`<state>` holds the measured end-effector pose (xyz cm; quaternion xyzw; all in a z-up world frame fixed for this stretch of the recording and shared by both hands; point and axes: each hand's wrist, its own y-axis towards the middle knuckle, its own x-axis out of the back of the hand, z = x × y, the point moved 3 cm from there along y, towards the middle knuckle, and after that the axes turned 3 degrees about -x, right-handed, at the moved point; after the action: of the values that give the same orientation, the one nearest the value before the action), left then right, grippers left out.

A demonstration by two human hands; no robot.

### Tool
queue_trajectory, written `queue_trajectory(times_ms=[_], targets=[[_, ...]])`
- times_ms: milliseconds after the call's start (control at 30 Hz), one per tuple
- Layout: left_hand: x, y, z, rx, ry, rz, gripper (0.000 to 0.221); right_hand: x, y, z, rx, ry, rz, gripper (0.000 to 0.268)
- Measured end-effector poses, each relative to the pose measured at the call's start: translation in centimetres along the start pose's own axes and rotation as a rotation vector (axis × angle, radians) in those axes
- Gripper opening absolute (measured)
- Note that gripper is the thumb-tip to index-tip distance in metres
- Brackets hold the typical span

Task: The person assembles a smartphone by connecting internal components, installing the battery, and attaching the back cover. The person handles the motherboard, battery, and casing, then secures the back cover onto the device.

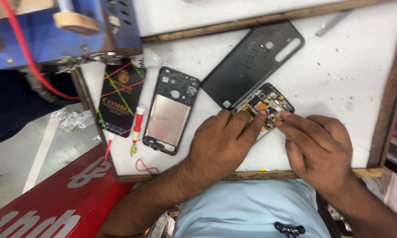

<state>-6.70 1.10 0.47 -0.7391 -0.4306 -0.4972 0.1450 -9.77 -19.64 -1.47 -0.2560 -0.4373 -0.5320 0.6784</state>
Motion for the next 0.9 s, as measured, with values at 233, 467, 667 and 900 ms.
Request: queue_trajectory(times_ms=[233, 467, 667, 900], targets=[[4.1, -3.6, 1.7, 0.379, 0.042, -0.149, 0.042, -0.2, -0.8, -2.3, -0.097, 0.256, -0.093, 0.01], [6.4, -6.9, 3.3, 0.659, 0.168, -0.005, 0.058, -0.9, -3.7, -4.9, -0.278, 0.687, -0.292, 0.011], [5.0, -7.4, 2.9, 0.659, 0.212, 0.015, 0.065, -0.4, -3.0, -3.6, -0.095, 0.183, -0.366, 0.01], [4.6, -7.5, 1.7, 0.626, 0.243, -0.034, 0.061, -1.2, -0.5, 0.0, -0.018, -0.123, 0.059, 0.043]])
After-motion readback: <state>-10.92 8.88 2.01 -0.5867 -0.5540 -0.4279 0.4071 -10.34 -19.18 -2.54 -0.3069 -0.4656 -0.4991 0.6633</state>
